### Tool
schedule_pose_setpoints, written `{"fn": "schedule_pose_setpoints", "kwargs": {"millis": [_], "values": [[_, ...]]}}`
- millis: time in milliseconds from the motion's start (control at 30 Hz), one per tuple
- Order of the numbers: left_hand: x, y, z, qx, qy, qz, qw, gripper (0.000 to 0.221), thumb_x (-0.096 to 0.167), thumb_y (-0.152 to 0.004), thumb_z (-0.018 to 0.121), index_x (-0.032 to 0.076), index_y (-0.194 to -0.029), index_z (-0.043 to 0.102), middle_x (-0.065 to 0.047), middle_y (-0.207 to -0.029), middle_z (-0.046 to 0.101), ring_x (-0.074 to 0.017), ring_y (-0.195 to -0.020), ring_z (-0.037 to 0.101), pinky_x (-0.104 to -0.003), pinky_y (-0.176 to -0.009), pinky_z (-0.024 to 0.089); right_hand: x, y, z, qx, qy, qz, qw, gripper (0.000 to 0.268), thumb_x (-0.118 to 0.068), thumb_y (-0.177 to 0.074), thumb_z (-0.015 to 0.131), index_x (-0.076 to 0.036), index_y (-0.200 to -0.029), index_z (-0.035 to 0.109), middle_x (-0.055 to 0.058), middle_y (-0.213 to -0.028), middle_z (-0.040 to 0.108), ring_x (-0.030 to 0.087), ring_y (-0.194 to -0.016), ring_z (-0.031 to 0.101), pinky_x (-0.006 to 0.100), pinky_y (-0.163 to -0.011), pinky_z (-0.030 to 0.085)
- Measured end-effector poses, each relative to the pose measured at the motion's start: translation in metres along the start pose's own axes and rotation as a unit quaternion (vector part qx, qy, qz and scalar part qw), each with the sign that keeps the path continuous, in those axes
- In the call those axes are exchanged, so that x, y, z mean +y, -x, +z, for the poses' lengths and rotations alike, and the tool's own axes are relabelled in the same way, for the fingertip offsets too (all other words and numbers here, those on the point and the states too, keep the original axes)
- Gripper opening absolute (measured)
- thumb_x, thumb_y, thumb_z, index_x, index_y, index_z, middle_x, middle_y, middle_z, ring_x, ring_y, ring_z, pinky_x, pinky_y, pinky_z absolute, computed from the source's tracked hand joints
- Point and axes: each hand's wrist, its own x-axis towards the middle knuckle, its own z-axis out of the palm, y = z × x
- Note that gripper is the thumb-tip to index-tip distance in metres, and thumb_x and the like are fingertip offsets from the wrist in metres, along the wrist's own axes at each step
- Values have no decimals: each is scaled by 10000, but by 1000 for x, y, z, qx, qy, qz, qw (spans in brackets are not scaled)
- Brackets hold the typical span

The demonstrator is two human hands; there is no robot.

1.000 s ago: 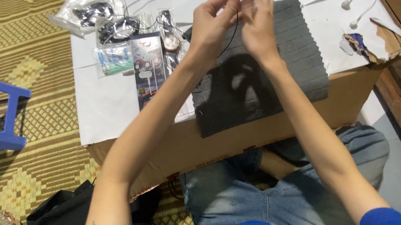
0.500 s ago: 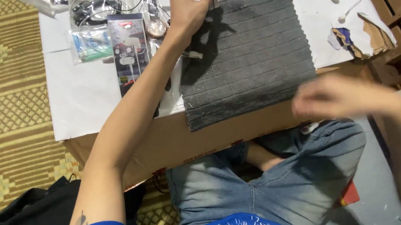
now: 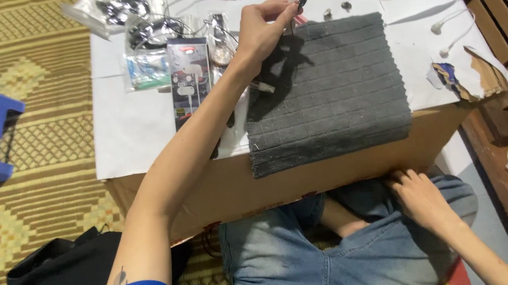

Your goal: Assembling small electronic components by applying glue and joining parts together

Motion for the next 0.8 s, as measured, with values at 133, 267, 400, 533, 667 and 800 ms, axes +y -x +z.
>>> {"fn": "schedule_pose_setpoints", "kwargs": {"millis": [133,267,400,533,667,800], "values": [[8,-9,-13,-20,-10,40,999,217,242,-840,754,40,-848,831,-141,-1060,788,-182,-814,711,-278,-673,618,-1,9,5,51,-17,-24,998,287,-188,-795,545,-146,-1068,624,61,-1081,653,282,-991,578,378,-891,477],[10,-11,-27,-44,7,22,999,240,267,-853,749,37,-835,816,-164,-1029,798,-132,-665,631,-218,-583,536,18,15,27,-9,-150,70,986,234,-176,-773,666,-109,-997,648,50,-1038,650,250,-967,587,352,-859,557],[-1,-3,-29,-33,22,-67,997,303,374,-829,750,80,-832,822,-153,-1061,820,-77,-520,485,-178,-443,366,20,22,2,-5,-254,124,959,226,-276,-815,678,-139,-981,747,-42,-1029,727,164,-975,664,290,-839,551],[2,-2,-27,-23,-7,-69,997,226,338,-820,755,126,-863,820,-184,-1193,779,-230,-911,774,-281,-732,640,23,23,-45,-6,-237,142,961,312,-91,-792,662,-214,-1065,749,-92,-1111,717,126,-932,739,285,-867,603],[4,1,-28,-24,40,-103,994,228,272,-815,768,64,-890,822,-216,-1169,782,-139,-621,646,-192,-511,523,55,8,-100,8,-388,207,898,212,-116,-875,671,-117,-1076,739,55,-964,824,187,-735,808,306,-700,685],[1,0,-27,-39,76,-120,989,392,382,-776,771,30,-943,811,-272,-1260,731,-292,-810,784,-302,-682,642,106,-38,-193,-4,-430,236,871,306,-56,-1018,553,-31,-1282,706,240,-771,760,271,-458,555,339,-375,429]]}}
